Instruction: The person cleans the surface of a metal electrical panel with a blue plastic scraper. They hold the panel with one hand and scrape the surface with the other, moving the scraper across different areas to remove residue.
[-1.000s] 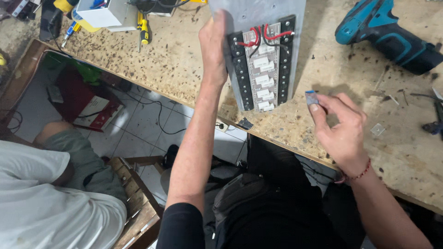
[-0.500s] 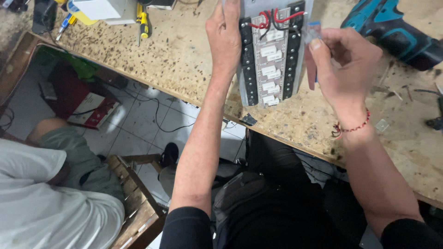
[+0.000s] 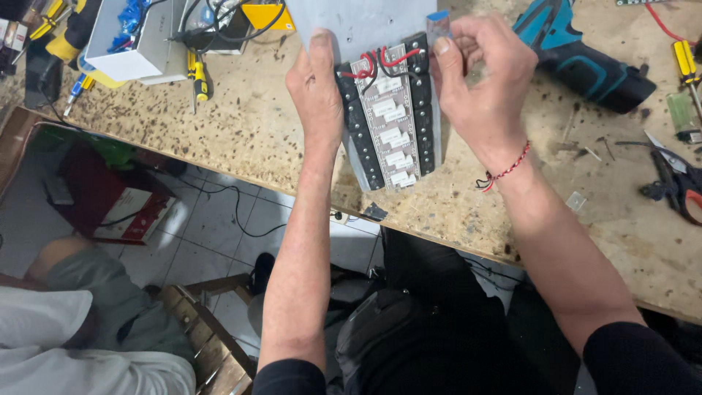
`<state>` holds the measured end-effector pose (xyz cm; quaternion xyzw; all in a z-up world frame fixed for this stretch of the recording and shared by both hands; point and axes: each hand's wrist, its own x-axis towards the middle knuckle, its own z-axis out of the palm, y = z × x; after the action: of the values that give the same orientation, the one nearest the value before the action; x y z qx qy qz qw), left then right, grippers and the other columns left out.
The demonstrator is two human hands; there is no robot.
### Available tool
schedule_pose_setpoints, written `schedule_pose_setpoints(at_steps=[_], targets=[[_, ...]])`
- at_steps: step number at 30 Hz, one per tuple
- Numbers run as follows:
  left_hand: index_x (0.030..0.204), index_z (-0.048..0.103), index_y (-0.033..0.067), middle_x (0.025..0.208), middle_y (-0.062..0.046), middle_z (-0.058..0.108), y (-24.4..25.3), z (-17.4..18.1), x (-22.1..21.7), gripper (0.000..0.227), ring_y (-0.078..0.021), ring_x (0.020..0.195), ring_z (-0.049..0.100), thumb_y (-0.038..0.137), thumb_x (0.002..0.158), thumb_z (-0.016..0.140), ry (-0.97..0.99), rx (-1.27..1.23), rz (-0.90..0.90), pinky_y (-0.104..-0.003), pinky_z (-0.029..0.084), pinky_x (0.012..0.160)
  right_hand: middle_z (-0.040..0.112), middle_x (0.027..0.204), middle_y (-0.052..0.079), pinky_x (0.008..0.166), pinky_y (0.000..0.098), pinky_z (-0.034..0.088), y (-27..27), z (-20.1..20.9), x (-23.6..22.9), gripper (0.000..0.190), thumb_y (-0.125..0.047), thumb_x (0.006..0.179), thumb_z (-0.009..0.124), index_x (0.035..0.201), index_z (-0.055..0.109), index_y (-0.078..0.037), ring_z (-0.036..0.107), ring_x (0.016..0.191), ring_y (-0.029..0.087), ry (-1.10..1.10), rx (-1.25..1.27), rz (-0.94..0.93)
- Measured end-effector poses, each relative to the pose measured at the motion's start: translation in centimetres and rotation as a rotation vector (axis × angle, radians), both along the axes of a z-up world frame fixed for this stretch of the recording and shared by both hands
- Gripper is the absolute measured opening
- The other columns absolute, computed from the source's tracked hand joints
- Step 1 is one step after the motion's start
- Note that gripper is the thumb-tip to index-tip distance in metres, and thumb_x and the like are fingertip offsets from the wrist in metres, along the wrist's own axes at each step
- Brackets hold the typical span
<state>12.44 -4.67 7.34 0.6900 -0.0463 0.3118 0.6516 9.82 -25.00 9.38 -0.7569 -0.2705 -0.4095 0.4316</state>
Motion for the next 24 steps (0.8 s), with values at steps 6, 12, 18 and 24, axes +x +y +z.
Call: schedule_pose_setpoints(at_steps=[6,12,18,24], targets=[[0.079,0.059,0.0114,0.073,0.002,0.052,0.1,-0.4,0.2,0.052,-0.0105,0.072,0.046,0.059,0.095,0.048,0.001,0.030,0.032,-0.027,0.039,0.064,0.046,0.078,0.007,0.053,0.0282,0.035,-0.6,-5.1,0.9,0.019,0.007,0.108,0.065,0.092,0.057,0.000,0.042,0.065,0.017,-0.058,-0.147,-0.037],[0.072,0.037,0.0169,0.067,0.005,0.035,0.1,-0.3,-0.6,0.052,-0.0107,0.065,0.034,0.062,0.096,0.044,0.015,0.084,0.044,-0.029,0.029,0.060,0.049,0.074,0.007,0.060,0.0296,0.038,0.1,-4.6,0.2,0.020,0.010,0.104,0.064,0.089,0.057,0.000,0.045,0.066,0.018,-0.005,-0.039,-0.034],[0.073,0.040,0.0152,0.069,0.005,0.033,0.0,-0.3,-1.0,0.051,-0.0098,0.068,0.033,0.060,0.097,0.046,-0.001,0.079,0.044,-0.029,0.028,0.060,0.053,0.081,0.011,0.060,0.0340,0.038,0.4,-0.1,0.5,0.013,0.011,0.103,0.070,0.096,0.061,0.005,0.046,0.064,0.019,-0.118,-0.055,-0.073],[0.079,0.052,0.0107,0.072,0.003,0.040,0.1,-0.6,-0.8,0.046,-0.0116,0.072,0.037,0.051,0.099,0.047,-0.010,0.082,0.034,-0.030,0.033,0.063,0.050,0.077,0.010,0.056,0.0264,0.033,-1.8,-5.3,-1.6,0.013,0.013,0.101,0.067,0.090,0.060,0.008,0.041,0.066,0.016,-0.063,-0.162,0.024]])
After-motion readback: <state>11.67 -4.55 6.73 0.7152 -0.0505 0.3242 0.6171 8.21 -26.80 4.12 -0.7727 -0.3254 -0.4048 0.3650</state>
